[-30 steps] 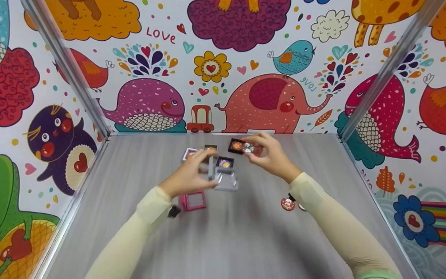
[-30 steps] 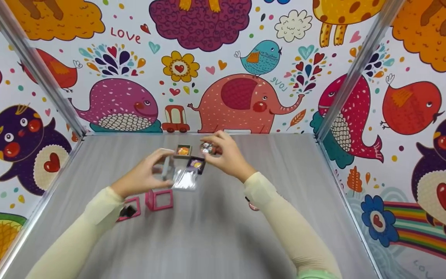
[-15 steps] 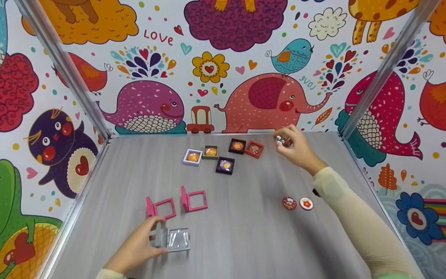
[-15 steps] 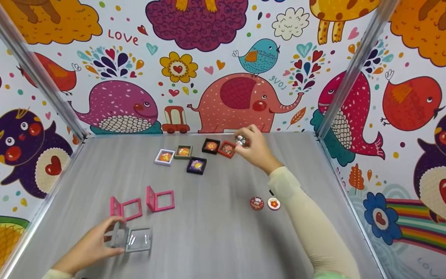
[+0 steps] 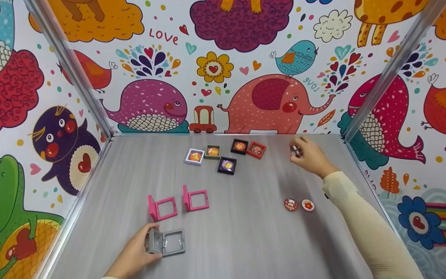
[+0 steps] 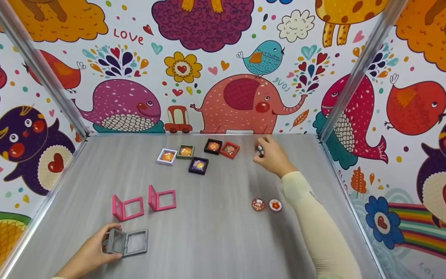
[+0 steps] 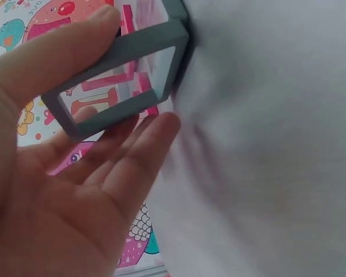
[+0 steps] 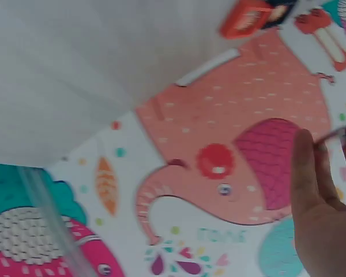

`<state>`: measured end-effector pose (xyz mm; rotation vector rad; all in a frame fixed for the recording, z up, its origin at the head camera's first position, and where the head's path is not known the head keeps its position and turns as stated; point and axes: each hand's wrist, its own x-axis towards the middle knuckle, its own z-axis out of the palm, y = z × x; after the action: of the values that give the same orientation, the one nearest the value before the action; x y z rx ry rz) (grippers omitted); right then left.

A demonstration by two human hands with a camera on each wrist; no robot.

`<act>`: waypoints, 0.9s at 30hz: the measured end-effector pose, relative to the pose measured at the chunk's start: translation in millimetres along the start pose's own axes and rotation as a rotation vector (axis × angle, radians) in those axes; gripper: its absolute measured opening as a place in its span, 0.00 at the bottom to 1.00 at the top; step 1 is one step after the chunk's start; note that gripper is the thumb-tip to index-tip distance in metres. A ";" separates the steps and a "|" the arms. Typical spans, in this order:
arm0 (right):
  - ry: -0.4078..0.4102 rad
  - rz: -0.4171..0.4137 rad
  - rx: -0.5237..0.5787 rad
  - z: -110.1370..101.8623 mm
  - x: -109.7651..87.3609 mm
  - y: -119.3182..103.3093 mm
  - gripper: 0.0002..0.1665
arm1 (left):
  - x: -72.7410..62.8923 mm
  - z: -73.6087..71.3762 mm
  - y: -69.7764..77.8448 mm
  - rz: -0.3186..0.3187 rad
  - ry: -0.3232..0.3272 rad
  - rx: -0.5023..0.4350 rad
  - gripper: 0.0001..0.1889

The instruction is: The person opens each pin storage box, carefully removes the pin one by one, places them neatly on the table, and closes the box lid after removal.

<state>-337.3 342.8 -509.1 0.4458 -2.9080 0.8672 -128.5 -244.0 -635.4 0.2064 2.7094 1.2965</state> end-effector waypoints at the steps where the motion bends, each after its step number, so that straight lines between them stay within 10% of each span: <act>1: -0.027 0.018 -0.012 2.2 -1.8 7.2 0.19 | -1.0 0.1 0.5 -0.007 0.001 -0.005 0.50; 16: -0.300 0.151 -0.204 64.7 -39.4 87.9 0.15 | -11.2 -26.3 39.4 -0.051 0.125 -0.071 0.50; 23: -0.344 0.161 -0.202 70.0 -29.2 77.3 0.17 | -12.4 -39.5 43.1 -0.003 0.211 -0.034 0.46; 27: -0.254 0.016 -0.160 76.7 -4.0 48.8 0.19 | -13.5 -44.8 44.1 0.041 0.253 -0.015 0.46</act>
<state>-347.1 340.9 -599.5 0.5572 -3.1832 0.6121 -120.2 -253.2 -572.3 0.1028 2.9160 1.4433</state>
